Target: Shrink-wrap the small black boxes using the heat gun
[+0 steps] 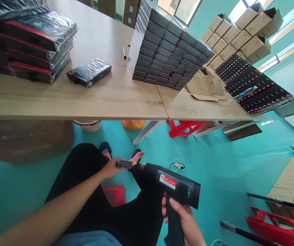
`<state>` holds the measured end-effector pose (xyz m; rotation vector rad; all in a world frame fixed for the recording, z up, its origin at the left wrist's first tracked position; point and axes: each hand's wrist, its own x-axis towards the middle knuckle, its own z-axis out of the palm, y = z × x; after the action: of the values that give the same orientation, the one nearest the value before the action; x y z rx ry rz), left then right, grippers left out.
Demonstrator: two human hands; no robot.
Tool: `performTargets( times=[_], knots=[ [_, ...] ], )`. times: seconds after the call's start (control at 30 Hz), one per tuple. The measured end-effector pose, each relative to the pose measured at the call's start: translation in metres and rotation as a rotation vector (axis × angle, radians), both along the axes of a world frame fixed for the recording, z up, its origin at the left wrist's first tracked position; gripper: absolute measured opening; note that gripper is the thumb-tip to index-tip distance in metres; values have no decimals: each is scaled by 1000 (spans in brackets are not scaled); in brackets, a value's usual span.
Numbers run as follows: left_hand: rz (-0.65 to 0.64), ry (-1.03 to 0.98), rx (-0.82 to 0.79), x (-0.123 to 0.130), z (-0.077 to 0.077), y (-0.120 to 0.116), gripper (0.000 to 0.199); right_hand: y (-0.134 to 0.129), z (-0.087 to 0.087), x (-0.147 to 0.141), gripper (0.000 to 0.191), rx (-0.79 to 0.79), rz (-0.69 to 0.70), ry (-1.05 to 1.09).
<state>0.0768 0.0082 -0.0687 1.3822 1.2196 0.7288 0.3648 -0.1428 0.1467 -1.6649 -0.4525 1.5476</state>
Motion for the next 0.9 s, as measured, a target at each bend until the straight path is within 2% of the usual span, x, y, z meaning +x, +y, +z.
performTargets(
  times=[0.1, 0.23, 0.4, 0.57, 0.73, 0.9],
  knots=[
    [-58, 23, -7, 6, 1, 0, 23, 8, 31, -12, 50, -9, 107, -75],
    [-106, 28, -59, 10, 3, -4, 27, 20, 45, -21, 49, -24, 200, -142],
    [-162, 49, -112, 10, -1, -8, 23, 35, 39, -23, 49, -48, 305, -211],
    [-186, 69, -126, 14, 3, -8, 27, 43, 35, -23, 49, -72, 312, -206],
    [-250, 119, -49, 19, 1, -7, 29, 42, 34, -25, 47, -61, 290, -187],
    [-257, 215, 14, 20, -4, -9, 24, 46, 23, -39, 48, -80, 319, -141]
  ],
)
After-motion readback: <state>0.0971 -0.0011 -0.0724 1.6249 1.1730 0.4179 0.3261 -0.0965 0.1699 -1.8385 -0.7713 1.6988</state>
